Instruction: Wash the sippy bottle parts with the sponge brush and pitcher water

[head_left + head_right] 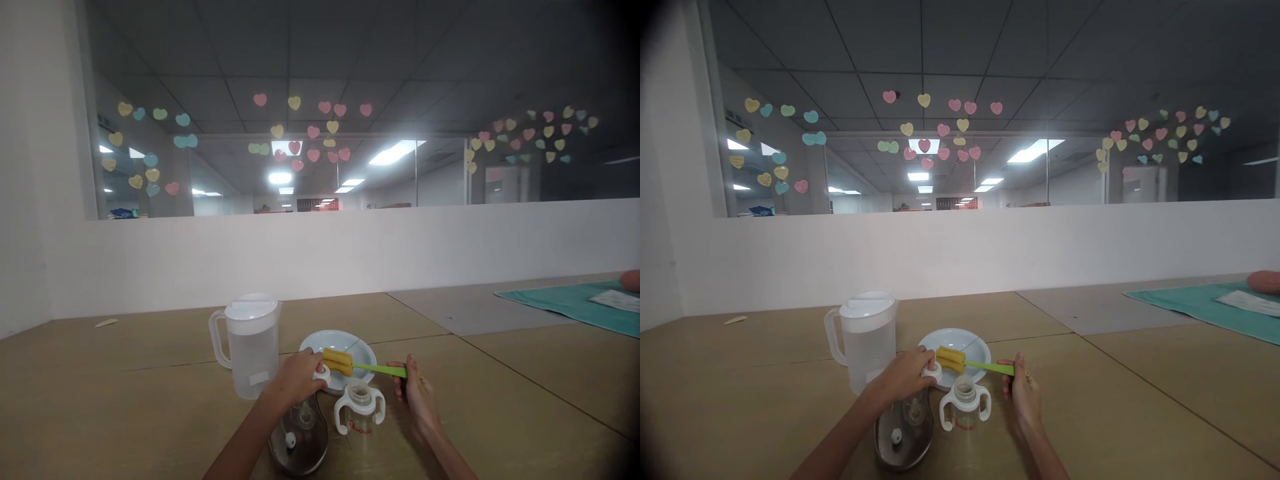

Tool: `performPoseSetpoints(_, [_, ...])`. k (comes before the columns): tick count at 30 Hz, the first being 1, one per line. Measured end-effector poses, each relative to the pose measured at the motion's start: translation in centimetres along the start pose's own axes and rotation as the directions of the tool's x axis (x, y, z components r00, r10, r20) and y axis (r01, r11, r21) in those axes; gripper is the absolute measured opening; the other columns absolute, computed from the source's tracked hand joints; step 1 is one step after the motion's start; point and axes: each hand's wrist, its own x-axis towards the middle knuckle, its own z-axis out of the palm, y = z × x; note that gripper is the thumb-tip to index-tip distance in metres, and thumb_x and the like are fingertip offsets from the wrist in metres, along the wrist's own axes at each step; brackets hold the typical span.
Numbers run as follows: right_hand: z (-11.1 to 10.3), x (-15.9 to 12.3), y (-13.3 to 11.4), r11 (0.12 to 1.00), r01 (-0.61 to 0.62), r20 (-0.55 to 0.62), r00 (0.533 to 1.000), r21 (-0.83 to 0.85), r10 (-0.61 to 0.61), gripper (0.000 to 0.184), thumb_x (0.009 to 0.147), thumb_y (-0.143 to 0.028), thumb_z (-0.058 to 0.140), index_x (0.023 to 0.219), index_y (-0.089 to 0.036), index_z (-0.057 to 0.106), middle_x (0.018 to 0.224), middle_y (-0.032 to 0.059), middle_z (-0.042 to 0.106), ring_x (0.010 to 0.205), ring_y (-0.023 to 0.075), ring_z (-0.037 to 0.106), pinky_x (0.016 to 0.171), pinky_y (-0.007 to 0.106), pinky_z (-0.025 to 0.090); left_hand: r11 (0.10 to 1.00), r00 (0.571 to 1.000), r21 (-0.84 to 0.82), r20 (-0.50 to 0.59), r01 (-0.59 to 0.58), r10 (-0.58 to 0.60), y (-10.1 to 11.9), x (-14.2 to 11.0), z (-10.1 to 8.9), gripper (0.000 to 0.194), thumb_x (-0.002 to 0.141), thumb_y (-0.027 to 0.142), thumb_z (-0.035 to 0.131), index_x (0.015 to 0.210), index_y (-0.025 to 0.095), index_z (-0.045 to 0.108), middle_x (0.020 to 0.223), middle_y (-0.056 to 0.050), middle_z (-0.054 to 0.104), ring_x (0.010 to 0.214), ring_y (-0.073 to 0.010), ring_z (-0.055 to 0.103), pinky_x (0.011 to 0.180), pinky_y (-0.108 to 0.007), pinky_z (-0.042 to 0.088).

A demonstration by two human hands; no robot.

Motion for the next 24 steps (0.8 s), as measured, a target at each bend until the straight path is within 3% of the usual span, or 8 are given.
performPoseSetpoints(5, [-0.2, 0.3, 0.3, 0.988, -0.060, -0.029, 0.997, 0.144, 0.065, 0.052, 0.066, -0.067, 0.055, 0.067, -0.015, 0.058, 0.041, -0.0076, 0.039, 0.037, 0.0067, 0.030, 0.035, 0.020, 0.024, 1.000, 1.000, -0.004, -0.025, 0.017, -0.017, -0.3, -0.1, -0.7, 0.020, 0.074, 0.028, 0.059, 0.093, 0.021, 0.057, 0.106, -0.004, 0.058, 0.097, -0.0202, 0.056, 0.080, -0.027, 0.040])
performPoseSetpoints(13, [-0.3, 0.0, -0.3, 0.995, -0.082, -0.083, 0.993, 0.063, 0.087, 0.051, 0.068, -0.065, 0.054, 0.068, -0.015, 0.060, 0.041, -0.0066, 0.040, 0.037, 0.0076, 0.032, 0.035, 0.021, 0.025, 0.990, 0.990, 0.077, 0.063, 0.120, -0.125, 0.3, -1.1, -1.8, 0.022, 0.064, 0.030, 0.072, 0.081, 0.019, 0.064, 0.092, -0.005, 0.066, 0.089, -0.0231, 0.061, 0.071, -0.027, 0.043])
performPoseSetpoints(18, [-0.6, 0.2, -0.4, 0.995, -0.086, -0.123, 0.988, 0.043, 0.091, 0.053, 0.069, -0.065, 0.052, 0.070, -0.014, 0.063, 0.041, -0.0066, 0.040, 0.037, 0.0077, 0.032, 0.035, 0.021, 0.026, 0.973, 0.967, 0.193, 0.193, 0.127, -0.165, 1.2, -1.0, -1.0, 0.029, 0.060, 0.032, 0.077, 0.081, 0.015, 0.068, 0.089, -0.011, 0.068, 0.086, -0.0273, 0.064, 0.070, -0.030, 0.048])
performPoseSetpoints(24, [-0.7, 0.6, -0.1, 0.996, -0.085, -0.128, 0.988, 0.025, 0.088, 0.053, 0.072, -0.064, 0.050, 0.070, -0.013, 0.063, 0.040, -0.0068, 0.040, 0.037, 0.0074, 0.032, 0.035, 0.021, 0.026, 0.951, 0.939, 0.280, 0.274, 0.130, -0.209, 2.0, -0.2, 0.7, 0.045, 0.053, 0.030, 0.081, 0.092, 0.012, 0.068, 0.099, -0.018, 0.067, 0.092, -0.0319, 0.063, 0.078, -0.037, 0.051])
